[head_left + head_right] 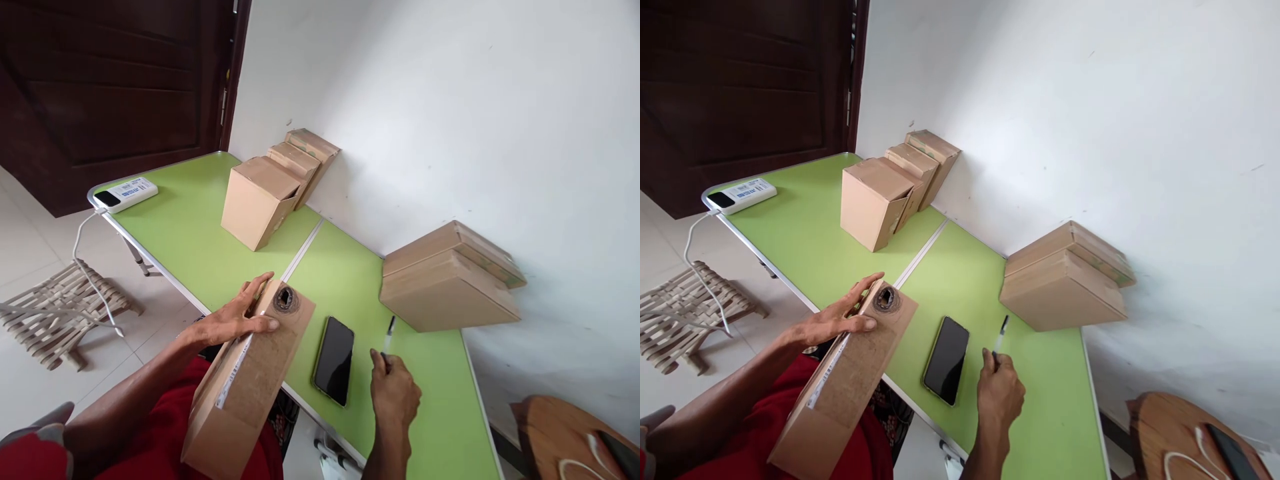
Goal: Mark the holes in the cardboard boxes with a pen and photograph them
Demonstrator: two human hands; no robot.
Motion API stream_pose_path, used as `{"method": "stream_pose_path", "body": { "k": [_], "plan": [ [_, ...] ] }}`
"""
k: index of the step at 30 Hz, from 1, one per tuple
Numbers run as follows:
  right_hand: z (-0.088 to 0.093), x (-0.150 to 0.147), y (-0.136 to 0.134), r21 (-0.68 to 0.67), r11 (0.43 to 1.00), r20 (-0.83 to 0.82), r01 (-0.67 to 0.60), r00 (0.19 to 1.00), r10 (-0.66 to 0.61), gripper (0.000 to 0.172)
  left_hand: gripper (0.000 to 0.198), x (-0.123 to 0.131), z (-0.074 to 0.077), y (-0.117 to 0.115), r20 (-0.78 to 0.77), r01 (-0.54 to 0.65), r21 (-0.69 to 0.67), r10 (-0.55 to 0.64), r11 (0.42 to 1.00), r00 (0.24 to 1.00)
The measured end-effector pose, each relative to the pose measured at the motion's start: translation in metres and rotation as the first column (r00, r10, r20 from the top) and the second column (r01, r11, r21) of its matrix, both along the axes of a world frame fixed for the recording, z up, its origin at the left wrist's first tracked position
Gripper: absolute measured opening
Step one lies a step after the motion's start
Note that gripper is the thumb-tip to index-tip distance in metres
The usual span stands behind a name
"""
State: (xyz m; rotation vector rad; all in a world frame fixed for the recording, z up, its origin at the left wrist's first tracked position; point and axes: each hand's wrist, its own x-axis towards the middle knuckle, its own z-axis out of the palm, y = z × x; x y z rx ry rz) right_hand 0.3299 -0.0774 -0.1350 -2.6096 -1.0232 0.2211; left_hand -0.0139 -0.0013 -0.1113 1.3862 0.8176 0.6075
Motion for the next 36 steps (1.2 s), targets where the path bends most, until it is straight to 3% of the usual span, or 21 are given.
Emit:
{"method": "stream_pose_path", "body": {
  "k": [6,9,13,18,23,27,30,34,36],
  "plan": [
    [-0.02,-0.011,-0.014,-0.237,0.971,0.085,0.038,0.996,-0.019,0.037,0.117,-0.006,-0.003,-0.001,-0.013,0.0,-0.004,0.0,1.0,1.0],
    [-0.017,-0.018,-0.017,-0.248,0.968,0.11,0.035,0.994,-0.008,0.041,0.123,-0.009,-0.007,-0.005,0.032,0.017,-0.031,-0.016,0.999,0.999],
    [-0.009,-0.041,-0.025,-0.193,0.981,0.148,0.026,0.989,0.003,0.064,0.127,-0.011,-0.015,-0.012,0.095,0.048,-0.096,-0.039,0.994,0.995],
    [-0.01,-0.072,-0.03,-0.243,0.969,-0.063,-0.049,0.997,0.035,0.092,0.118,-0.013,-0.023,-0.014,0.121,0.062,-0.121,-0.047,0.991,0.992],
    [-0.017,-0.063,-0.022,-0.156,0.988,-0.211,-0.001,0.977,-0.032,0.095,0.115,-0.011,-0.024,-0.013,0.159,0.062,-0.115,-0.044,0.991,0.986],
    [-0.023,-0.057,-0.025,0.005,1.0,-0.387,0.028,0.922,-0.024,0.089,0.112,-0.011,-0.024,-0.014,0.157,0.054,-0.085,-0.04,0.995,0.987],
    [-0.026,-0.064,-0.038,0.161,0.986,-0.594,0.04,0.802,0.064,0.084,0.109,-0.01,-0.02,-0.016,0.196,0.014,-0.106,0.007,0.994,0.98],
    [-0.006,-0.079,-0.062,0.24,0.905,-0.929,0.352,0.355,0.108,0.082,0.113,-0.003,-0.012,-0.016,0.271,-0.048,-0.106,0.075,0.993,0.96],
    [0.019,-0.09,-0.072,0.275,0.843,-0.955,0.462,0.234,0.182,0.068,0.113,0.004,-0.008,-0.015,0.308,-0.067,-0.069,0.085,0.995,0.948]
  ]
}}
